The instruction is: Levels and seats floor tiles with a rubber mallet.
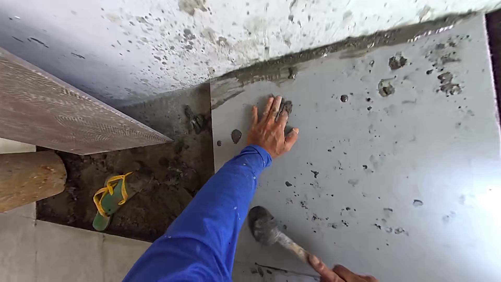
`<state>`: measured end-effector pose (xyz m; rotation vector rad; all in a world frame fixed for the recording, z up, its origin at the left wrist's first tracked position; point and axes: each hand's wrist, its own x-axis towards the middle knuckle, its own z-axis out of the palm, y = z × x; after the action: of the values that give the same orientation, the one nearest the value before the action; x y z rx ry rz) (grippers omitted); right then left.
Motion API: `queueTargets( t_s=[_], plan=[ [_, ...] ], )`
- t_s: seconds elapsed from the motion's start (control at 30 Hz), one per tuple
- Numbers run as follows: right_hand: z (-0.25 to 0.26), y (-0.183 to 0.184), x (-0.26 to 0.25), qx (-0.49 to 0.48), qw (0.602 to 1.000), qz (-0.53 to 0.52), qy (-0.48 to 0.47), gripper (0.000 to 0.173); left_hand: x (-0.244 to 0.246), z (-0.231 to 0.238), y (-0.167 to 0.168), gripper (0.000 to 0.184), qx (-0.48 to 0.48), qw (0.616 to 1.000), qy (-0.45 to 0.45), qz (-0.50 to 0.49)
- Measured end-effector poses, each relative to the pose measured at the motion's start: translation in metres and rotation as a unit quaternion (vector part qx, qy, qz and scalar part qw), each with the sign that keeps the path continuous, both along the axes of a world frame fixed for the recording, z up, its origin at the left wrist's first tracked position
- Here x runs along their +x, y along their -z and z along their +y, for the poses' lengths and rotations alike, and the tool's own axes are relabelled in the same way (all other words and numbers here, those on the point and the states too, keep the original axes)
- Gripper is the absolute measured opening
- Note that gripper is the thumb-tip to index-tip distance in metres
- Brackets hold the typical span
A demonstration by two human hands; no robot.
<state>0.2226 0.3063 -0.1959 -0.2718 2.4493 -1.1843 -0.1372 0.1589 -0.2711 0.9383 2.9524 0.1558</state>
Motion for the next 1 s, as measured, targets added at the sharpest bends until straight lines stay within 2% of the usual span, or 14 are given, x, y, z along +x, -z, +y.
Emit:
queueTargets(
  t_s=[0.1, 0.2, 0.33, 0.47, 0.6, 0.73, 0.83, 0.93, 1.0],
  plan=[
    [-0.027, 0.008, -0.016, 0.027, 0.998, 0.030, -0.056, 0.045, 0.002, 0.001, -0.003, 0.071, -0.005, 1.000, 0.000, -0.014],
    [-0.056, 0.008, -0.036, 0.001, 0.991, 0.094, -0.096, 0.045, -0.001, 0.001, -0.003, 0.075, 0.004, 1.000, 0.006, -0.008],
    [-0.081, 0.010, -0.051, 0.039, 0.985, 0.021, -0.167, 0.055, 0.002, -0.005, -0.004, 0.086, 0.036, 0.996, 0.072, -0.026],
    [-0.081, 0.011, -0.040, 0.011, 0.985, 0.111, -0.133, 0.046, 0.000, -0.009, -0.009, 0.086, 0.033, 0.992, 0.113, -0.049],
    [-0.072, 0.013, -0.027, 0.048, 0.988, 0.089, -0.114, 0.047, 0.002, -0.007, -0.008, 0.082, 0.028, 0.991, 0.124, -0.041],
    [-0.062, 0.006, -0.024, 0.031, 0.992, 0.042, -0.115, 0.047, 0.000, -0.007, -0.009, 0.083, 0.027, 0.991, 0.126, -0.045],
    [-0.066, 0.006, -0.025, 0.058, 0.992, 0.051, -0.096, 0.047, 0.003, -0.005, -0.009, 0.083, 0.029, 0.990, 0.125, -0.051],
    [-0.066, 0.003, -0.029, 0.016, 0.993, 0.057, -0.104, 0.047, 0.001, -0.004, -0.007, 0.081, 0.019, 0.991, 0.123, -0.038],
    [-0.067, 0.009, -0.032, 0.027, 0.993, 0.041, -0.108, 0.047, 0.003, -0.005, -0.006, 0.079, 0.011, 0.992, 0.121, -0.037]
  ],
)
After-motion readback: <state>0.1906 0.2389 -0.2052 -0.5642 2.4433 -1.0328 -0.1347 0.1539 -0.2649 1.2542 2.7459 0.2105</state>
